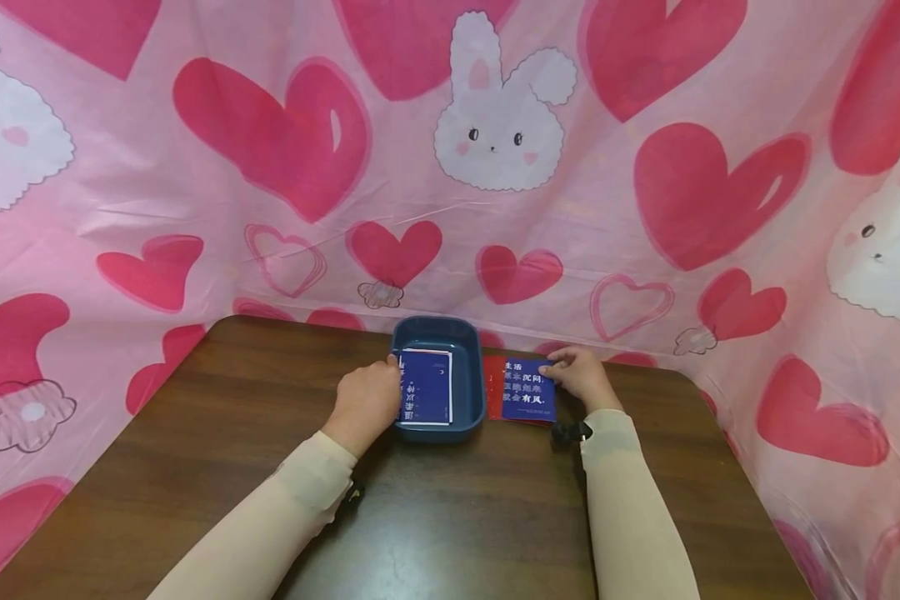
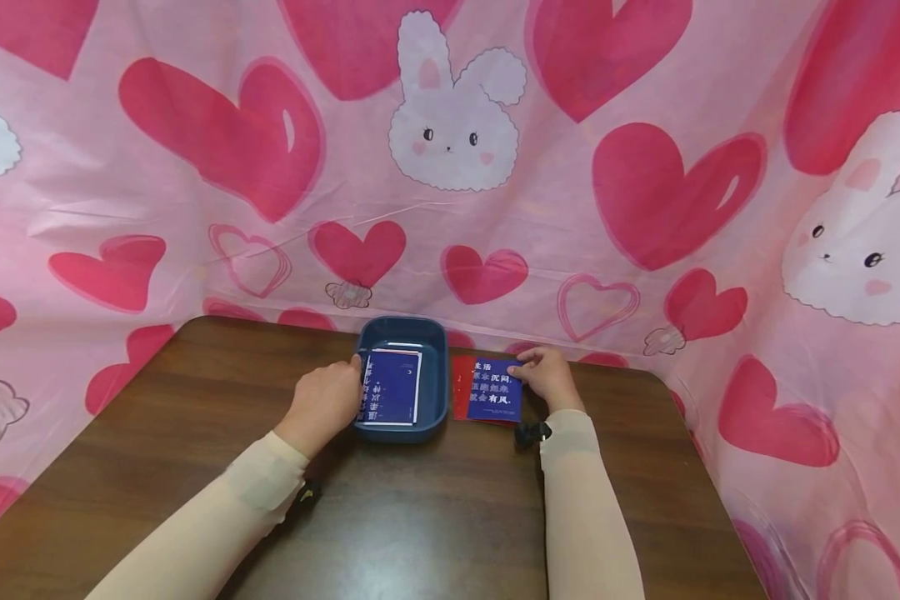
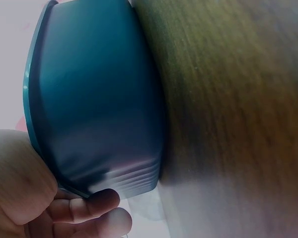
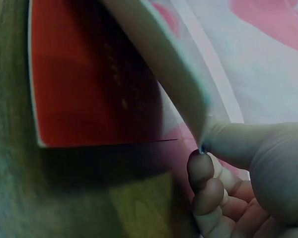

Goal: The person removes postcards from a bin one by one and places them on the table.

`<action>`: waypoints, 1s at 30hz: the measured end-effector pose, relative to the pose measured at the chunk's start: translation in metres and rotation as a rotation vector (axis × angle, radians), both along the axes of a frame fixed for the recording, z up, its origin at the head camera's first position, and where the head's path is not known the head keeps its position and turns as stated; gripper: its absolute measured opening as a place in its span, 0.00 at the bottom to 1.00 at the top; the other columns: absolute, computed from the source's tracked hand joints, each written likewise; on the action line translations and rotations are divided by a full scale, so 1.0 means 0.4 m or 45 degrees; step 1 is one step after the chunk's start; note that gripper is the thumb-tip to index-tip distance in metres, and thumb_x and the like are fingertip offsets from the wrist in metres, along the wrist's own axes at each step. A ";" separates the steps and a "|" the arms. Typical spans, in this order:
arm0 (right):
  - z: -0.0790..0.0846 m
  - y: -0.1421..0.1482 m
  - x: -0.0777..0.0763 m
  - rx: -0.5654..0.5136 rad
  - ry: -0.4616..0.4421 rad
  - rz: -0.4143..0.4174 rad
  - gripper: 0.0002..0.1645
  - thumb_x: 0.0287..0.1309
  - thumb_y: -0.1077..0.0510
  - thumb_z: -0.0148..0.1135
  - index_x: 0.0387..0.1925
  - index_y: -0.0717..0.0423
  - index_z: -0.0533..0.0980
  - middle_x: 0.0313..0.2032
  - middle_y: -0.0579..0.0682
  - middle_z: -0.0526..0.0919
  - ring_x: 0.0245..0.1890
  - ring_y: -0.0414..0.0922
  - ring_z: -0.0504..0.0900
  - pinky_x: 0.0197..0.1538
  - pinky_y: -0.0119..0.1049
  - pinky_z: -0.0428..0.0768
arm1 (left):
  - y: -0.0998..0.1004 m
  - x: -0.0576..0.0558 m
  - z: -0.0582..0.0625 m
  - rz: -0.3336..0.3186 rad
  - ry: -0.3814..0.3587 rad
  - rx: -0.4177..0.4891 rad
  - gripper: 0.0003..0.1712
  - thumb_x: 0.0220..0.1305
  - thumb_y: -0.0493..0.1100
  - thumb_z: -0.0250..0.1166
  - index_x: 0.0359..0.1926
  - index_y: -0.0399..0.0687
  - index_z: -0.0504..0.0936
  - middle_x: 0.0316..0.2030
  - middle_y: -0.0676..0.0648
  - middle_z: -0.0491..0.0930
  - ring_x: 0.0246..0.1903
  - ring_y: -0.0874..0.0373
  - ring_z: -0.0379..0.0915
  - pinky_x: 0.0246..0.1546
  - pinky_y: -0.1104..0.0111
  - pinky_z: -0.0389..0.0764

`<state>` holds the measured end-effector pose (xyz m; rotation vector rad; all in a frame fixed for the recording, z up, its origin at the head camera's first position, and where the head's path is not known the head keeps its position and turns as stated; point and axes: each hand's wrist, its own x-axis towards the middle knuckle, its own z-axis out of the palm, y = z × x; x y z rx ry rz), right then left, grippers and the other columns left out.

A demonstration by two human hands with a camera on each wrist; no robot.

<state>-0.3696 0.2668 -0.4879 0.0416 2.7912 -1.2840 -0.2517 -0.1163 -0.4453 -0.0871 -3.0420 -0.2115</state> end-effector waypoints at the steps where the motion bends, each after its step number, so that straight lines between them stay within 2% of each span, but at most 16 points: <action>1: -0.001 -0.002 0.001 0.016 0.004 -0.006 0.26 0.70 0.54 0.82 0.60 0.66 0.86 0.41 0.59 0.92 0.38 0.47 0.86 0.42 0.34 0.83 | 0.000 -0.001 -0.001 0.000 0.000 -0.001 0.31 0.80 0.46 0.68 0.76 0.34 0.80 0.54 0.34 0.93 0.43 0.36 0.93 0.42 0.42 0.95; 5: -0.007 -0.008 0.002 0.066 0.033 -0.021 0.25 0.69 0.54 0.82 0.58 0.67 0.87 0.41 0.59 0.91 0.39 0.49 0.85 0.43 0.35 0.83 | 0.000 -0.002 -0.003 0.003 0.005 -0.005 0.31 0.80 0.46 0.68 0.76 0.34 0.79 0.54 0.34 0.93 0.43 0.36 0.93 0.42 0.42 0.95; 11: -0.004 -0.013 0.004 0.120 0.032 -0.022 0.29 0.67 0.51 0.84 0.59 0.67 0.86 0.42 0.61 0.90 0.41 0.53 0.84 0.50 0.44 0.85 | 0.000 -0.005 -0.007 0.000 0.022 -0.002 0.28 0.81 0.45 0.65 0.74 0.34 0.81 0.53 0.35 0.93 0.42 0.36 0.93 0.41 0.42 0.95; 15: -0.007 -0.013 0.000 0.154 0.042 -0.037 0.31 0.65 0.48 0.85 0.57 0.67 0.86 0.42 0.61 0.90 0.41 0.53 0.84 0.50 0.46 0.86 | -0.001 -0.004 -0.007 -0.001 0.016 -0.004 0.29 0.81 0.45 0.66 0.74 0.34 0.81 0.53 0.35 0.93 0.42 0.36 0.93 0.41 0.42 0.95; 22: -0.008 -0.020 0.007 0.175 0.033 -0.058 0.32 0.66 0.47 0.84 0.59 0.67 0.85 0.48 0.65 0.91 0.46 0.56 0.86 0.57 0.53 0.87 | 0.001 0.001 -0.001 -0.004 0.016 -0.001 0.31 0.80 0.46 0.68 0.75 0.34 0.80 0.53 0.34 0.93 0.42 0.36 0.93 0.41 0.42 0.95; 27: -0.007 -0.017 0.008 0.187 0.028 -0.060 0.32 0.66 0.46 0.84 0.59 0.67 0.85 0.49 0.65 0.91 0.47 0.57 0.86 0.58 0.54 0.87 | 0.001 0.002 0.001 -0.003 0.012 -0.003 0.30 0.79 0.46 0.67 0.74 0.33 0.80 0.53 0.34 0.93 0.42 0.35 0.93 0.42 0.42 0.95; 30: -0.006 -0.014 0.008 0.162 0.026 -0.059 0.32 0.67 0.46 0.83 0.58 0.66 0.86 0.48 0.64 0.91 0.46 0.55 0.86 0.56 0.51 0.87 | 0.000 0.000 0.000 -0.003 0.006 -0.003 0.31 0.79 0.47 0.68 0.74 0.32 0.80 0.52 0.34 0.93 0.42 0.36 0.93 0.43 0.42 0.95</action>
